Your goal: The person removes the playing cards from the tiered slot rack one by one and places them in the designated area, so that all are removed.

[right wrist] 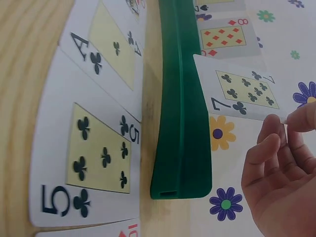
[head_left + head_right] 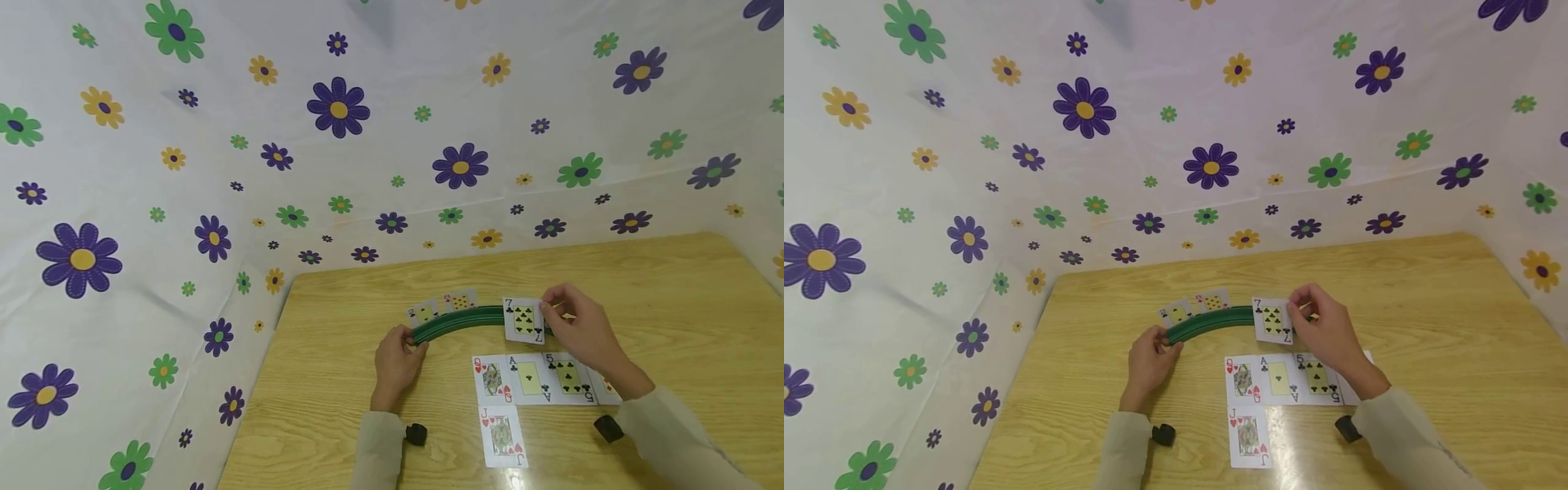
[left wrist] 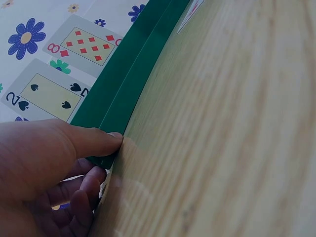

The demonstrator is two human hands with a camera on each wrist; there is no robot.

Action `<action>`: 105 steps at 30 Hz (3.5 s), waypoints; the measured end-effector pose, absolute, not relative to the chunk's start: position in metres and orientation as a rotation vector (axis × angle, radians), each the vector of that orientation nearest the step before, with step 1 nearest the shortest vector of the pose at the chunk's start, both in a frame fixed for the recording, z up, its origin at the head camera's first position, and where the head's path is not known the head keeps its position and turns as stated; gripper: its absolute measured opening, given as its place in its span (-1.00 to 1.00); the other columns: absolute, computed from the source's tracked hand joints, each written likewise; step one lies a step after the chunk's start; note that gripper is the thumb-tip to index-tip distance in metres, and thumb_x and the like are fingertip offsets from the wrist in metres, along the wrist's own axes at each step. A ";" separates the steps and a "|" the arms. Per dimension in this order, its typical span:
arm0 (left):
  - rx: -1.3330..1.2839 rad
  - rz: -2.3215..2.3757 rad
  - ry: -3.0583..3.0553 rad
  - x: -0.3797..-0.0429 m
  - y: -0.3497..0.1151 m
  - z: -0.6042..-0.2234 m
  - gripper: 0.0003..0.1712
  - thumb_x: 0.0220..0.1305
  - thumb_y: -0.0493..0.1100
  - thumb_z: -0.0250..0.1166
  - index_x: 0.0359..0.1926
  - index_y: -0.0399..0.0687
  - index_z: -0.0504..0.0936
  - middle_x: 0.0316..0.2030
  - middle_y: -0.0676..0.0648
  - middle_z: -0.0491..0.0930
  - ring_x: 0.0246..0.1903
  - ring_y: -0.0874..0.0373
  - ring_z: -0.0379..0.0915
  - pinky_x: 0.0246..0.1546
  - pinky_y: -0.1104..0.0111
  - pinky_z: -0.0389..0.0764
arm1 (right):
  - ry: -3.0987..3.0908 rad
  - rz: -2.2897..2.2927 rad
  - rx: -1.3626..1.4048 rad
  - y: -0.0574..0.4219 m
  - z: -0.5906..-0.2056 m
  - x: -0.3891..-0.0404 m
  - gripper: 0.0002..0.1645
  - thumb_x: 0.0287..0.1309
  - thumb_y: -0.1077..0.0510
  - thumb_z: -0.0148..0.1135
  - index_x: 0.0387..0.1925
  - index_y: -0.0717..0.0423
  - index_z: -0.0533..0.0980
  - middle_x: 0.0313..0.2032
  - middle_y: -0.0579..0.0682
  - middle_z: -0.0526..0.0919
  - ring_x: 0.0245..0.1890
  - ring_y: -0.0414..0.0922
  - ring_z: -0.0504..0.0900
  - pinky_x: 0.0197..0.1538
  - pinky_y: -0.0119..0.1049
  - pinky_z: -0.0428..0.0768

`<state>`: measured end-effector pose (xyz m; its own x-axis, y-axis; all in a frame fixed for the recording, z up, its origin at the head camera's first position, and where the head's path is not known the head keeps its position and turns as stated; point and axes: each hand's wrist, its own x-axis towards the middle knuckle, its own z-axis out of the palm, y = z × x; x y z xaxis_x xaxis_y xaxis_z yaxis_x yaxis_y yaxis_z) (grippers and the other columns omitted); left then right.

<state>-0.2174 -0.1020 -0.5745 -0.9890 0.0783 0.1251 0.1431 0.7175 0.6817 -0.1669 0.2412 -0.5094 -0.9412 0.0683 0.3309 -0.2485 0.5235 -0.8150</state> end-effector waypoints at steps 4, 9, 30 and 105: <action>-0.192 -1.121 -2.821 -0.217 -0.102 -0.575 -0.76 0.36 -0.10 0.56 -0.13 -0.10 0.70 -0.26 -0.02 0.70 -0.45 0.34 0.43 -0.33 0.38 0.45 | -2.467 1.395 0.156 0.241 -0.512 -0.159 -0.92 0.53 0.28 0.27 -0.04 0.21 0.59 -0.25 0.06 0.69 -0.34 -0.31 0.53 -0.27 -0.47 0.52; -0.199 -1.120 -2.809 -0.217 -0.102 -0.575 -0.77 0.36 -0.10 0.55 -0.14 -0.09 0.70 -0.27 -0.02 0.70 -0.44 0.34 0.44 -0.32 0.38 0.45 | -2.502 1.407 0.150 0.240 -0.515 -0.153 -0.94 0.49 0.29 0.31 -0.08 0.17 0.61 -0.32 -0.01 0.69 -0.39 -0.30 0.55 -0.32 -0.44 0.50; -0.192 -1.121 -2.826 -0.218 -0.102 -0.575 -0.76 0.38 -0.08 0.54 -0.11 -0.09 0.71 -0.25 -0.01 0.70 -0.43 0.33 0.44 -0.32 0.37 0.45 | -2.654 1.609 -0.004 0.239 -0.530 -0.121 -0.93 0.42 0.27 0.31 -0.14 0.21 0.63 -0.27 0.09 0.72 -0.61 -0.21 0.61 -0.50 -0.31 0.60; -0.183 -1.135 -2.817 -0.217 -0.102 -0.579 -0.75 0.37 -0.08 0.54 -0.10 -0.10 0.70 -0.27 0.00 0.69 -0.42 0.33 0.43 -0.34 0.40 0.41 | -3.063 1.191 -0.065 0.228 -0.550 -0.080 -0.77 0.15 0.24 0.49 -0.38 0.02 0.53 -0.58 -0.14 0.46 -0.54 -0.24 0.36 -0.42 -0.40 0.27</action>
